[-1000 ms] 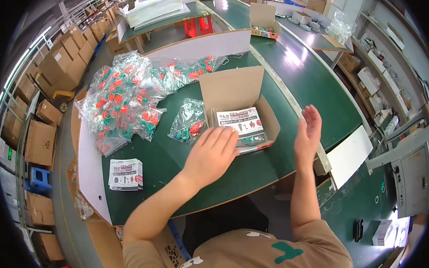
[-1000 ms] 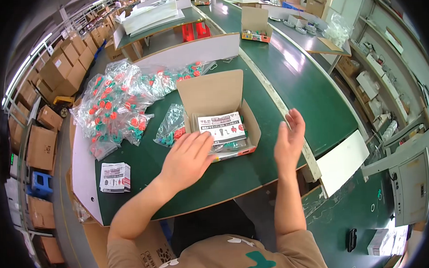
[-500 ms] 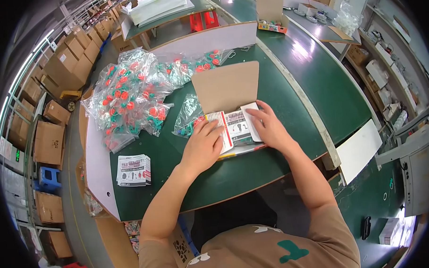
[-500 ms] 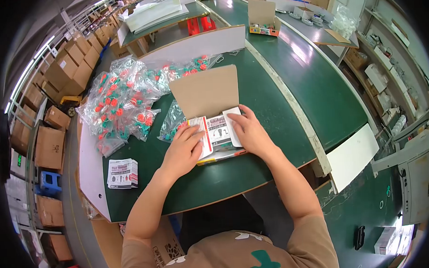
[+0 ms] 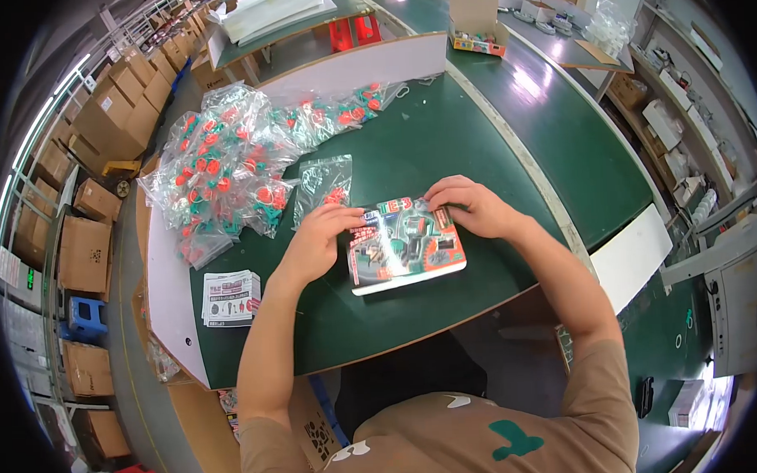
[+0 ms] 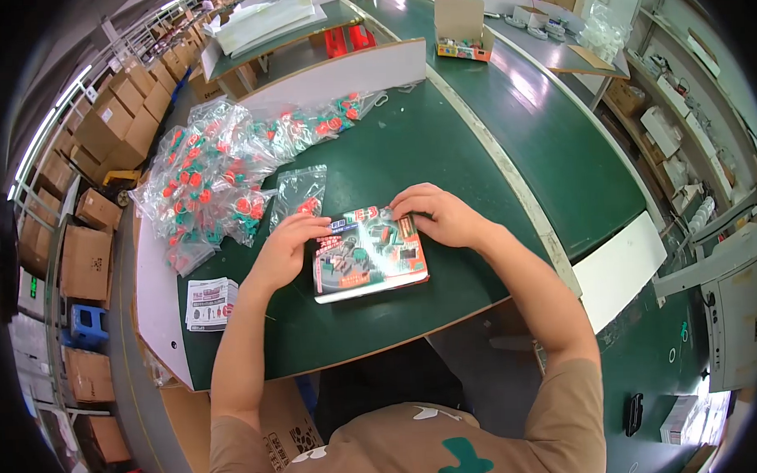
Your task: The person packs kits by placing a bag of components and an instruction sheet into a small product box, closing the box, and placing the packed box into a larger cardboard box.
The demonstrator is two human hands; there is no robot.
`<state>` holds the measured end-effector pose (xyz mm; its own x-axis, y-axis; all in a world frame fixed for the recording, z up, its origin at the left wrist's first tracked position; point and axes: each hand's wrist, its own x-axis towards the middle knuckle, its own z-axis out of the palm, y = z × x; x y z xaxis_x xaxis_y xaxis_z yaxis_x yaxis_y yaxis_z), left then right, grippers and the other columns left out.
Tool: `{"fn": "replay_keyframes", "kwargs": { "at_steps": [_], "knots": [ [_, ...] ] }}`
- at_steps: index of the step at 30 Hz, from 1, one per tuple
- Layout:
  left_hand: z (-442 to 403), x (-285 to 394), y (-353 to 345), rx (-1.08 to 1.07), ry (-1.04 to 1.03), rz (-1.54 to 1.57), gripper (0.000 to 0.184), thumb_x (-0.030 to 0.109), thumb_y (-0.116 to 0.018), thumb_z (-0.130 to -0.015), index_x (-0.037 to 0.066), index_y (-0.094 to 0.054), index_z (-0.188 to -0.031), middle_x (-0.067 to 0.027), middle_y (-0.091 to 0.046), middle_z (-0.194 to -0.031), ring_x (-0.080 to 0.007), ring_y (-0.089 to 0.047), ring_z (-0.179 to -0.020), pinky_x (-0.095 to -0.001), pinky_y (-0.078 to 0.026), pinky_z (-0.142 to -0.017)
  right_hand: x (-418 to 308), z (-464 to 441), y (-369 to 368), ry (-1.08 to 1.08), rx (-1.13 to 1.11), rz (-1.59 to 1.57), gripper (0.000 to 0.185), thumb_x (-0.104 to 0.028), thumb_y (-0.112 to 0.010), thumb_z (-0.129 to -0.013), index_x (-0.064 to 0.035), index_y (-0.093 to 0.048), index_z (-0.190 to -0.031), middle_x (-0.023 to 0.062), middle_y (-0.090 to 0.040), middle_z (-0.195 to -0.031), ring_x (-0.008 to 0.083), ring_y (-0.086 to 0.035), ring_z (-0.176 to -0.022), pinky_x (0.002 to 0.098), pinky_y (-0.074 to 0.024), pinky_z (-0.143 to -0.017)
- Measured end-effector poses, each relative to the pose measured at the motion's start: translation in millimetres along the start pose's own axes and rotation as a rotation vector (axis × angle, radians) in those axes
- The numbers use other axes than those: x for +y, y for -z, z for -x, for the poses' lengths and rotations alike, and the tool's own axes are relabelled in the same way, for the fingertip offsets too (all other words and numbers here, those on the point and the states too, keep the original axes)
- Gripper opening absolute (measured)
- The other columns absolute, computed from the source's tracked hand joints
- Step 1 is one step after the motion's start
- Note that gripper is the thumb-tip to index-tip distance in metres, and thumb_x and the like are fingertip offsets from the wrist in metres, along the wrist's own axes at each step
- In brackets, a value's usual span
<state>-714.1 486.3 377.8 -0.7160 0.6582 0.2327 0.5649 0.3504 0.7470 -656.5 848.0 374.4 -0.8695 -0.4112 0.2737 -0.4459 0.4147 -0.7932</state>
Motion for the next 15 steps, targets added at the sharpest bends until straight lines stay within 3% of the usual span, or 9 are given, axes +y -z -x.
{"fn": "replay_keyframes", "kwargs": {
  "at_steps": [2,7,12,15],
  "knots": [
    [13.3,2.0,3.8,-0.081,-0.148,-0.231,0.037,0.007,-0.07,-0.092,0.004,-0.067,-0.128,-0.0103,-0.065,-0.143,-0.0321,-0.055,-0.135,-0.0405,-0.044,-0.114,1.8,6.1,4.1,0.267,-0.194,0.293,0.045,-0.007,-0.074,-0.092,-0.0064,-0.062,-0.135,0.0155,-0.062,-0.143,0.036,-0.056,-0.134,0.0454,-0.0454,-0.115],
    [22.3,38.0,-5.5,-0.025,-0.044,-0.273,0.047,0.022,-0.074,-0.093,0.005,-0.063,-0.136,-0.011,-0.058,-0.152,-0.0329,-0.05,-0.143,-0.0455,-0.038,-0.12,-64.3,14.4,-25.6,0.13,-0.091,0.408,0.047,-0.018,-0.074,-0.094,-0.0112,-0.062,-0.14,0.0126,-0.051,-0.157,0.0411,-0.041,-0.149,0.0502,-0.0387,-0.121],
    [41.2,39.0,-24.3,0.015,-0.085,-0.514,0.058,0.037,-0.073,-0.095,0.008,-0.06,-0.143,-0.0105,-0.052,-0.158,-0.0339,-0.044,-0.148,-0.0497,-0.032,-0.124,-55.8,34.2,-58.7,0.18,-0.051,0.545,0.05,-0.033,-0.072,-0.097,-0.0125,-0.063,-0.141,0.0123,-0.049,-0.159,0.0398,-0.035,-0.153,0.0513,-0.0347,-0.123],
    [46.0,49.4,-31.7,-0.08,-0.161,-0.546,0.063,0.041,-0.074,-0.094,0.01,-0.058,-0.146,-0.0104,-0.05,-0.16,-0.0342,-0.043,-0.15,-0.0507,-0.031,-0.124,-67.2,35.4,-58.9,0.167,-0.074,0.652,0.05,-0.036,-0.07,-0.098,-0.0135,-0.063,-0.142,0.0117,-0.046,-0.162,0.0397,-0.033,-0.155,0.0532,-0.0324,-0.124]
  ]
}}
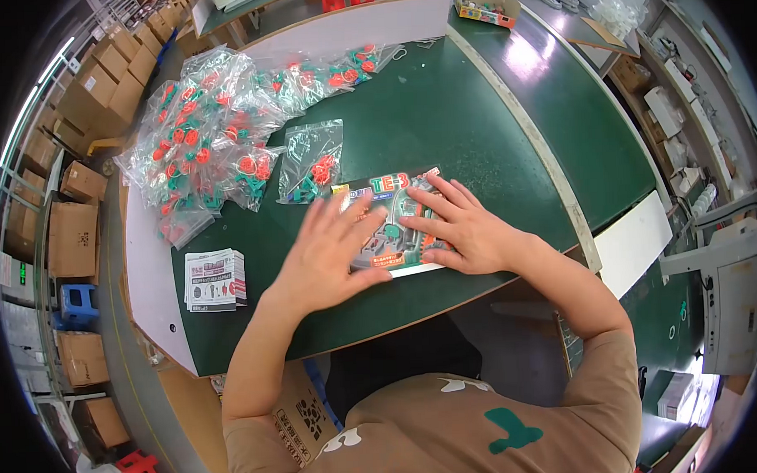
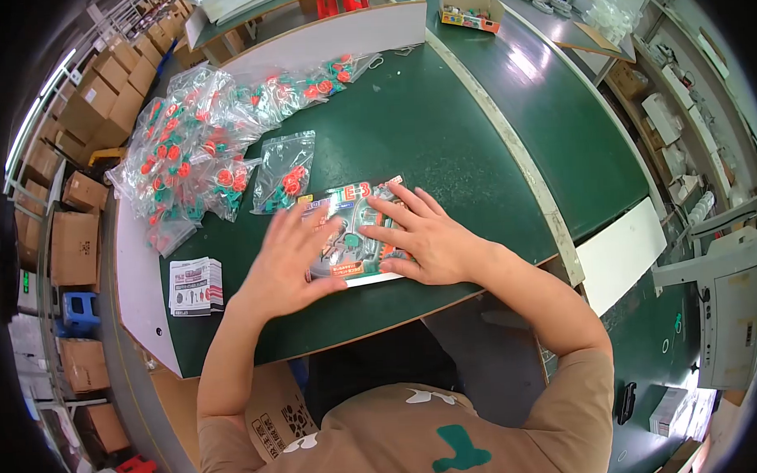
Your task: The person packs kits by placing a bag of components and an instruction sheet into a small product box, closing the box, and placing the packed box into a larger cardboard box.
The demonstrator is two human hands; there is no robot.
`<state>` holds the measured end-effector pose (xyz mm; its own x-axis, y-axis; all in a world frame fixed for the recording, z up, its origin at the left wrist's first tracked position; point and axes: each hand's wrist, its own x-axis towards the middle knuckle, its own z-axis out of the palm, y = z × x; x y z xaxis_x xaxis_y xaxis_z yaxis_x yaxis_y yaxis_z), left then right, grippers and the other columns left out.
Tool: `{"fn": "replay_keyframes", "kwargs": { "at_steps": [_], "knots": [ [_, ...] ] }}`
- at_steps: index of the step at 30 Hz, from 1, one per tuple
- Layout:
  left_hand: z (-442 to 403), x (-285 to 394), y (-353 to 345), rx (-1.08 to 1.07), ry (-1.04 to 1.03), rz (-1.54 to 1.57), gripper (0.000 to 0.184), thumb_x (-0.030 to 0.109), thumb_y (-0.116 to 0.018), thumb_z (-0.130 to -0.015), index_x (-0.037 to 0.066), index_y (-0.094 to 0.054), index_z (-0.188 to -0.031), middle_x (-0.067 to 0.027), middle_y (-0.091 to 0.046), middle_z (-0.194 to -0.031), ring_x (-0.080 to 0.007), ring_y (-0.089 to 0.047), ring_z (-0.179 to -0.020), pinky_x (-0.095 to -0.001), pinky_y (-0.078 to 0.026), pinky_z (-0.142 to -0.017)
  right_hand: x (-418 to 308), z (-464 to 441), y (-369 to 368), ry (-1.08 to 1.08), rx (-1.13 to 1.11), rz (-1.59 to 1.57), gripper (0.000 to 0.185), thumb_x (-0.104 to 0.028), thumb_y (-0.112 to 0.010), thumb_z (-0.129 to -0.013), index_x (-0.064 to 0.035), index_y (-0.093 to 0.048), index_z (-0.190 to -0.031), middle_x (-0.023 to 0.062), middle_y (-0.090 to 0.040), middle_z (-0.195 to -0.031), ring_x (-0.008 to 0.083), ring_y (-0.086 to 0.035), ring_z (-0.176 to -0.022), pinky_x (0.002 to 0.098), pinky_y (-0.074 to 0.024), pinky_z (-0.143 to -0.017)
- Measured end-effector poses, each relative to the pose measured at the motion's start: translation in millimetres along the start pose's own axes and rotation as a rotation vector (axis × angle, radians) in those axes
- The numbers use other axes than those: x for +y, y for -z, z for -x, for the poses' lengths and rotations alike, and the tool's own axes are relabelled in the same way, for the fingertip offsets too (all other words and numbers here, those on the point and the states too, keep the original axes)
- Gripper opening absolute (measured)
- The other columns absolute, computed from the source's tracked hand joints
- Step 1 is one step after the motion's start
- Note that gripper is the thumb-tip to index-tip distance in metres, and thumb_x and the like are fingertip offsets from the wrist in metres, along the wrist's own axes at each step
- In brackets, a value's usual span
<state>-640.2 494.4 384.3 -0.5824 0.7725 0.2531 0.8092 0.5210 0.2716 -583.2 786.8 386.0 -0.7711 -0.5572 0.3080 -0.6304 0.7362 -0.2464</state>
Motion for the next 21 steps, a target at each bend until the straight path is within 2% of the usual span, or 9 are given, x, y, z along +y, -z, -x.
{"fn": "replay_keyframes", "kwargs": {
  "at_steps": [3,8,12,17,21],
  "knots": [
    [-1.6,8.7,-4.7,-0.05,-0.086,-0.021,0.068,0.045,-0.074,-0.093,0.011,-0.056,-0.149,-0.0103,-0.047,-0.162,-0.0344,-0.041,-0.151,-0.0517,-0.03,-0.125,-2.7,0.5,4.4,0.011,-0.05,0.116,0.05,-0.039,-0.068,-0.1,-0.0145,-0.063,-0.143,0.0111,-0.043,-0.164,0.0396,-0.031,-0.156,0.0551,-0.0302,-0.125],
    [6.5,3.8,-14.5,0.012,-0.109,-0.008,0.071,0.047,-0.074,-0.092,0.012,-0.056,-0.151,-0.0112,-0.043,-0.165,-0.0357,-0.036,-0.155,-0.0512,-0.028,-0.126,-2.3,20.3,-19.9,-0.025,0.046,-0.153,0.051,-0.041,-0.069,-0.099,-0.0163,-0.064,-0.143,0.0076,-0.046,-0.163,0.0388,-0.033,-0.155,0.0593,-0.0255,-0.126],
    [4.3,1.8,-8.5,0.05,-0.164,0.018,0.066,0.046,-0.074,-0.092,0.012,-0.059,-0.146,-0.0123,-0.049,-0.16,-0.0355,-0.043,-0.15,-0.0511,-0.032,-0.125,-2.4,27.1,-15.7,0.054,0.057,-0.012,0.047,-0.038,-0.07,-0.099,-0.019,-0.065,-0.142,0.0022,-0.051,-0.16,0.0351,-0.036,-0.154,0.0619,-0.024,-0.125],
    [4.9,4.8,-1.4,0.121,-0.218,-0.03,0.056,0.039,-0.076,-0.091,0.012,-0.064,-0.139,-0.013,-0.057,-0.151,-0.0353,-0.05,-0.143,-0.0499,-0.037,-0.122,-5.1,20.2,-4.3,0.086,0.045,0.091,0.045,-0.035,-0.071,-0.099,-0.0221,-0.066,-0.141,-0.0011,-0.055,-0.157,0.0311,-0.039,-0.153,0.0604,-0.0238,-0.126],
    [5.0,13.2,12.4,0.125,-0.221,-0.035,0.05,0.033,-0.078,-0.09,0.012,-0.066,-0.134,-0.0123,-0.06,-0.146,-0.0344,-0.054,-0.139,-0.0491,-0.039,-0.12,-6.7,17.2,6.2,0.127,0.018,0.076,0.045,-0.034,-0.069,-0.1,-0.0206,-0.066,-0.142,0.0007,-0.052,-0.16,0.0324,-0.035,-0.155,0.0604,-0.0203,-0.127]
  ]
}}
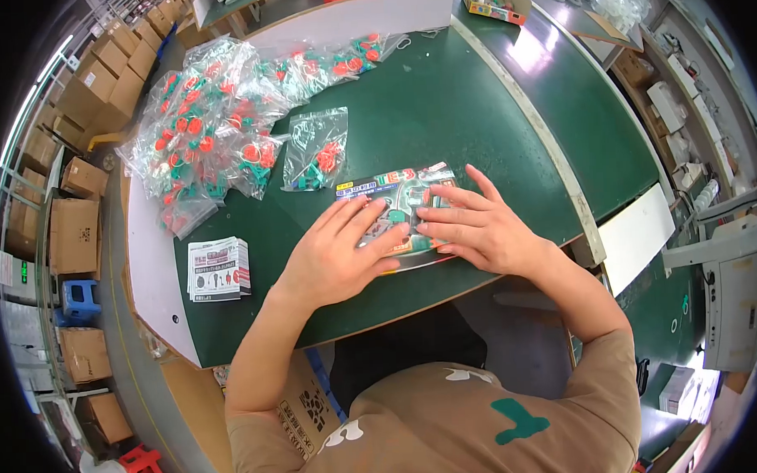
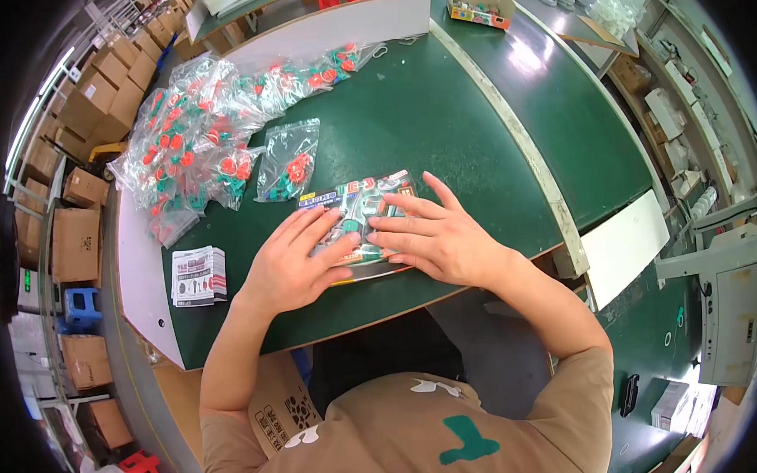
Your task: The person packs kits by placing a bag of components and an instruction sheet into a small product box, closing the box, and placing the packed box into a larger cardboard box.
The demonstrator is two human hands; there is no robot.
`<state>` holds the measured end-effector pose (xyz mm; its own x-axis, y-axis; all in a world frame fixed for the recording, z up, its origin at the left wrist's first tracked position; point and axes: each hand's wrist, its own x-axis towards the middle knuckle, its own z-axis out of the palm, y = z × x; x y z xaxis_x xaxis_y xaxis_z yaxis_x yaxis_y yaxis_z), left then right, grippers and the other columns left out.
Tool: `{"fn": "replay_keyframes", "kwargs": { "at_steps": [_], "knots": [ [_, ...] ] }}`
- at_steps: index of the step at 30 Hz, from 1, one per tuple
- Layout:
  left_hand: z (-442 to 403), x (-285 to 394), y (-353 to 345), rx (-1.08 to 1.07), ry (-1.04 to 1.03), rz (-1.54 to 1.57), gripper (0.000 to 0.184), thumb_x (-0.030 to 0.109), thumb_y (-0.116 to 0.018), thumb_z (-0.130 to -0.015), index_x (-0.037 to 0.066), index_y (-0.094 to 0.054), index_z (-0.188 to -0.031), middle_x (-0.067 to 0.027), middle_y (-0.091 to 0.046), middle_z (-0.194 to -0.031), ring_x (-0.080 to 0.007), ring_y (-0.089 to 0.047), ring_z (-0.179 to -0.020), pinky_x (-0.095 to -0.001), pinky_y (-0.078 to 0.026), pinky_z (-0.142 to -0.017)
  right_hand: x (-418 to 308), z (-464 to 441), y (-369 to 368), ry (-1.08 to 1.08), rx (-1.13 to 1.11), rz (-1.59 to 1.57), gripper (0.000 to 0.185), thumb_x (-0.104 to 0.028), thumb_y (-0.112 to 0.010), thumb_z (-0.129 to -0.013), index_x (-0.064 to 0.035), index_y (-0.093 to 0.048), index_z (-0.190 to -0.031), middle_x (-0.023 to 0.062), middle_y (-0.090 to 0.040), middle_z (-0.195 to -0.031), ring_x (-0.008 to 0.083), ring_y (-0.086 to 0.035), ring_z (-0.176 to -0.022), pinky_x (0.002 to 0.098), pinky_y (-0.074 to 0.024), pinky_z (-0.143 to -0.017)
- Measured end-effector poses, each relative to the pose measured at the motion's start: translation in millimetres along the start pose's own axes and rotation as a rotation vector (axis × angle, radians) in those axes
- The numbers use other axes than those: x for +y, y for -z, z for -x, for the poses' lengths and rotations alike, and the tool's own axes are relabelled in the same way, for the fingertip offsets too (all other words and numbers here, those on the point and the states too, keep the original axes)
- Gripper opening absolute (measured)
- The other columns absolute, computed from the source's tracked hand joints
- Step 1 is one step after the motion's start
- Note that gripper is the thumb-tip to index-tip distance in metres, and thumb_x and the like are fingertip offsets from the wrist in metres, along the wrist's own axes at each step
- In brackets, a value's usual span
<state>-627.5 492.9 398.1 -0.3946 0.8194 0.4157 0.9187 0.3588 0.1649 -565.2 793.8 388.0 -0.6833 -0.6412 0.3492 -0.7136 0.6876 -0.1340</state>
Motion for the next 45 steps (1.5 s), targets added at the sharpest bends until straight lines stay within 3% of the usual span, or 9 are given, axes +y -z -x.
{"fn": "replay_keyframes", "kwargs": {
  "at_steps": [6,12,17,26,31,37,41,43,45],
  "knots": [
    [2.8,6.0,-8.9,-0.038,-0.004,-0.034,0.041,0.026,-0.077,-0.092,0.014,-0.068,-0.13,-0.0116,-0.063,-0.14,-0.0315,-0.056,-0.136,-0.048,-0.04,-0.119,-16.9,6.8,-17.8,-0.163,-0.02,-0.096,0.046,-0.033,-0.071,-0.099,-0.022,-0.066,-0.143,0.0017,-0.048,-0.163,0.033,-0.033,-0.156,0.0612,-0.0186,-0.128],
    [11.9,3.8,-8.4,-0.07,0.041,0.041,0.037,0.023,-0.075,-0.093,0.015,-0.07,-0.129,-0.0098,-0.065,-0.138,-0.0296,-0.057,-0.136,-0.0476,-0.04,-0.119,-19.8,9.9,-18.0,-0.104,-0.099,-0.085,0.047,-0.032,-0.073,-0.097,-0.0243,-0.065,-0.143,0.0022,-0.046,-0.164,0.0337,-0.033,-0.156,0.0604,-0.0199,-0.128],
    [18.9,-11.5,-17.8,-0.018,-0.041,0.243,0.036,0.021,-0.076,-0.093,0.014,-0.071,-0.128,-0.0073,-0.065,-0.141,-0.0288,-0.056,-0.138,-0.048,-0.039,-0.12,-14.2,10.6,-10.3,-0.088,-0.05,-0.133,0.045,-0.035,-0.074,-0.096,-0.025,-0.067,-0.139,0.0011,-0.048,-0.162,0.0355,-0.035,-0.155,0.0595,-0.0311,-0.123],
    [38.9,18.0,-27.6,-0.031,-0.059,0.036,0.045,0.02,-0.08,-0.088,0.01,-0.07,-0.131,-0.0074,-0.066,-0.143,-0.0286,-0.054,-0.141,-0.0532,-0.035,-0.122,-1.2,11.8,-26.7,0.003,0.039,-0.262,0.044,-0.029,-0.077,-0.093,-0.0214,-0.07,-0.136,0.0031,-0.047,-0.162,0.0439,-0.036,-0.152,0.0555,-0.0372,-0.123],
    [32.7,17.9,-24.3,0.101,0.303,0.11,0.042,0.025,-0.078,-0.091,0.011,-0.071,-0.13,-0.0081,-0.066,-0.142,-0.0313,-0.052,-0.142,-0.0483,-0.039,-0.12,-22.4,0.8,-17.0,-0.088,-0.016,-0.114,0.041,-0.025,-0.077,-0.093,-0.0181,-0.072,-0.134,0.0062,-0.056,-0.156,0.044,-0.042,-0.15,0.0542,-0.0395,-0.123],
    [34.3,10.6,36.9,0.168,0.451,0.855,0.046,0.022,-0.087,-0.085,0.009,-0.073,-0.127,-0.0083,-0.066,-0.143,-0.04,-0.045,-0.146,-0.0512,-0.043,-0.118,-31.7,-65.3,87.8,-0.247,-0.338,-0.467,0.054,-0.021,-0.075,-0.091,-0.0043,-0.066,-0.142,0.0147,-0.06,-0.151,0.0396,-0.053,-0.141,0.0481,-0.0423,-0.119],
    [80.5,25.7,60.5,0.238,0.184,0.574,0.039,0.018,-0.089,-0.083,0.008,-0.077,-0.119,-0.0079,-0.068,-0.139,-0.0411,-0.045,-0.145,-0.0504,-0.045,-0.117,-9.6,-61.7,94.1,-0.355,0.056,-0.654,0.06,-0.025,-0.069,-0.099,-0.0006,-0.054,-0.151,0.0174,-0.06,-0.15,0.0348,-0.06,-0.132,0.0398,-0.0446,-0.114],
    [97.9,31.2,60.6,0.258,0.159,0.585,0.044,0.018,-0.088,-0.084,0.008,-0.074,-0.124,-0.0087,-0.066,-0.142,-0.0406,-0.045,-0.146,-0.0499,-0.045,-0.117,-1.4,-65.5,56.8,-0.465,-0.348,-1.204,0.064,-0.025,-0.063,-0.103,0.0031,-0.042,-0.157,0.0192,-0.056,-0.152,0.03,-0.061,-0.129,0.0359,-0.0464,-0.109],
    [115.0,39.7,59.4,0.261,0.087,0.597,0.053,0.018,-0.087,-0.085,0.008,-0.069,-0.134,-0.0102,-0.06,-0.149,-0.0396,-0.044,-0.147,-0.0488,-0.045,-0.117,-28.6,-91.3,36.9,-0.519,-0.551,-1.288,0.065,-0.023,-0.063,-0.104,0.0027,-0.04,-0.159,0.0193,-0.055,-0.152,0.0296,-0.06,-0.128,0.0356,-0.0476,-0.107]
  ]
}}
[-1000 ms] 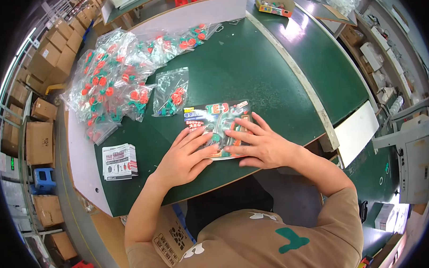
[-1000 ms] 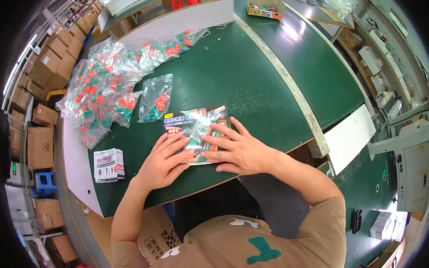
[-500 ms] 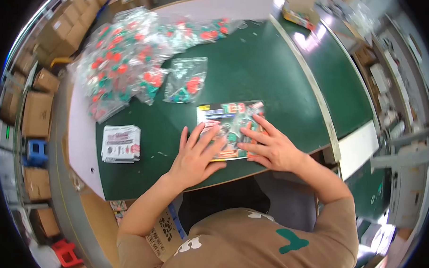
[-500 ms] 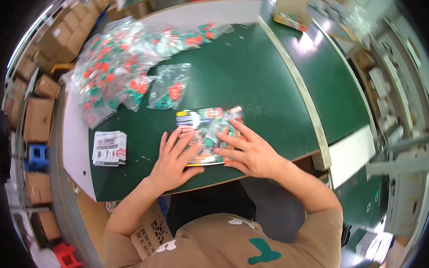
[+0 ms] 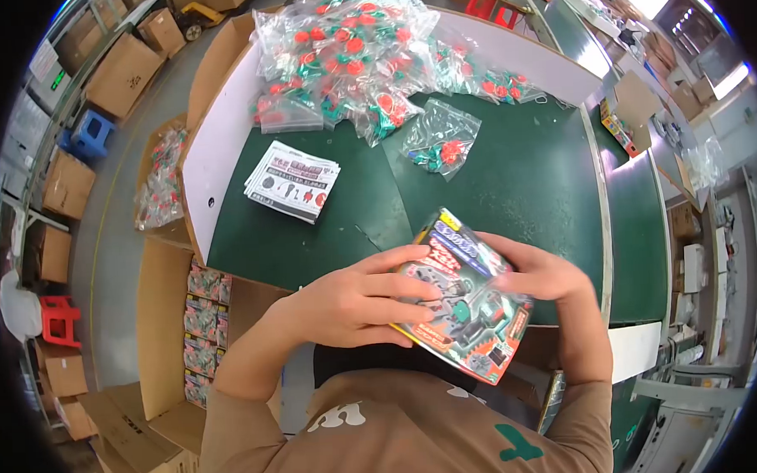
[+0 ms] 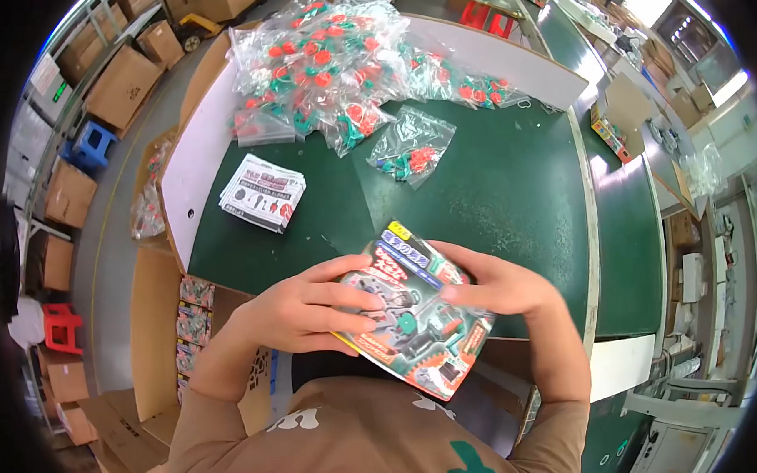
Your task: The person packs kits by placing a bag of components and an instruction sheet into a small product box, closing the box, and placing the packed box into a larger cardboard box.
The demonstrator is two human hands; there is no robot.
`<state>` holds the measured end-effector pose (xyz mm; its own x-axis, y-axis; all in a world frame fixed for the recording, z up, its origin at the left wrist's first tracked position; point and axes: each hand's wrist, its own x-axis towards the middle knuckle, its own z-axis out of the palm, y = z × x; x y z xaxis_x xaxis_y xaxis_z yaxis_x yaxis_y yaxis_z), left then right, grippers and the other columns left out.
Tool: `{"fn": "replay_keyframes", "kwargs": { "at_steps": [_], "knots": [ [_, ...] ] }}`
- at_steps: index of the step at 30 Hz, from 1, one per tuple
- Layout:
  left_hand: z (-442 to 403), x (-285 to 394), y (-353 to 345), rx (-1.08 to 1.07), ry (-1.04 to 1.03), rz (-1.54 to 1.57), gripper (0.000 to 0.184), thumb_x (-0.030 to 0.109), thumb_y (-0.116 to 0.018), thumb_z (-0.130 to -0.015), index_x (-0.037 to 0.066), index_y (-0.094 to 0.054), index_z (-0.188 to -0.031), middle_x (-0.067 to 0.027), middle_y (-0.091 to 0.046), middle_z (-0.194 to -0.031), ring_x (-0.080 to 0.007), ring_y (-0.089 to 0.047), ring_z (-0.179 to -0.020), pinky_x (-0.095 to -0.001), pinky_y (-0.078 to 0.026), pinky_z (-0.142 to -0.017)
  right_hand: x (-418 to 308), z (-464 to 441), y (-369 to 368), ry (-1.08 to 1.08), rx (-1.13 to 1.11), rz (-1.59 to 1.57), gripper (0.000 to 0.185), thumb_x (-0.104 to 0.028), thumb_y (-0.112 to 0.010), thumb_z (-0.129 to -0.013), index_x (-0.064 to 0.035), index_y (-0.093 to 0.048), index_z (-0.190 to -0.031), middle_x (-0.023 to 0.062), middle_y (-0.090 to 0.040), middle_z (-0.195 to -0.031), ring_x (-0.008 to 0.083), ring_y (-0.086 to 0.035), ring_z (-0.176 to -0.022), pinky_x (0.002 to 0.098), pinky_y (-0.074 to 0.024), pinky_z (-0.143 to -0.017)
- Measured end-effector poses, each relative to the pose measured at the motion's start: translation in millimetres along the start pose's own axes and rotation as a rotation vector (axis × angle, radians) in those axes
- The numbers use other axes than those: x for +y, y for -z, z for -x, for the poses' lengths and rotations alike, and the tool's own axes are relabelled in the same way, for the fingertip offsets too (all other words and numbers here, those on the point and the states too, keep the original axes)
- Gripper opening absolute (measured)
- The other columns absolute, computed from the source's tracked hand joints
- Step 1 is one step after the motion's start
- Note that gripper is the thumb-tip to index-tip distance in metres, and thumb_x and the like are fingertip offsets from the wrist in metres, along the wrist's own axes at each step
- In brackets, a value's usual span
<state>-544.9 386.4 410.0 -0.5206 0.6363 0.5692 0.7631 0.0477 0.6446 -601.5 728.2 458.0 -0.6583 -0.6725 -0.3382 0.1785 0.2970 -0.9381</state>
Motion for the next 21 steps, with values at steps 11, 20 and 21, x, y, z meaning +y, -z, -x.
{"fn": "replay_keyframes", "kwargs": {
  "at_steps": [11,20,21],
  "knots": [
    [71.2,41.2,-116.1,1.174,0.727,0.132,0.097,0.015,-0.072,-0.099,-0.002,-0.004,-0.166,-0.0276,-0.027,-0.164,-0.0349,-0.045,-0.143,-0.0411,-0.047,-0.11,25.3,-71.3,-176.7,0.513,0.359,0.372,0.08,-0.003,-0.061,-0.098,0.0007,-0.017,-0.165,0.0246,-0.044,-0.155,0.0319,-0.054,-0.132,0.0407,-0.0453,-0.11],
    [157.3,85.4,-67.6,1.374,0.753,0.092,0.09,0.016,-0.077,-0.096,-0.002,-0.02,-0.164,-0.0219,-0.052,-0.15,-0.0281,-0.06,-0.128,-0.0369,-0.051,-0.105,13.2,-108.2,-249.3,0.513,0.074,0.138,0.084,-0.004,-0.061,-0.097,-0.0016,-0.013,-0.167,0.0229,-0.041,-0.158,0.0306,-0.05,-0.136,0.0408,-0.0419,-0.113],
    [170.9,88.5,-61.5,1.388,0.735,0.078,0.088,0.016,-0.078,-0.096,-0.001,-0.023,-0.163,-0.0208,-0.055,-0.148,-0.0273,-0.061,-0.125,-0.0363,-0.051,-0.104,12.9,-110.4,-256.8,0.531,0.038,0.125,0.084,-0.005,-0.061,-0.098,-0.0022,-0.013,-0.167,0.0222,-0.042,-0.157,0.0295,-0.051,-0.136,0.04,-0.0418,-0.113]
  ]
}}
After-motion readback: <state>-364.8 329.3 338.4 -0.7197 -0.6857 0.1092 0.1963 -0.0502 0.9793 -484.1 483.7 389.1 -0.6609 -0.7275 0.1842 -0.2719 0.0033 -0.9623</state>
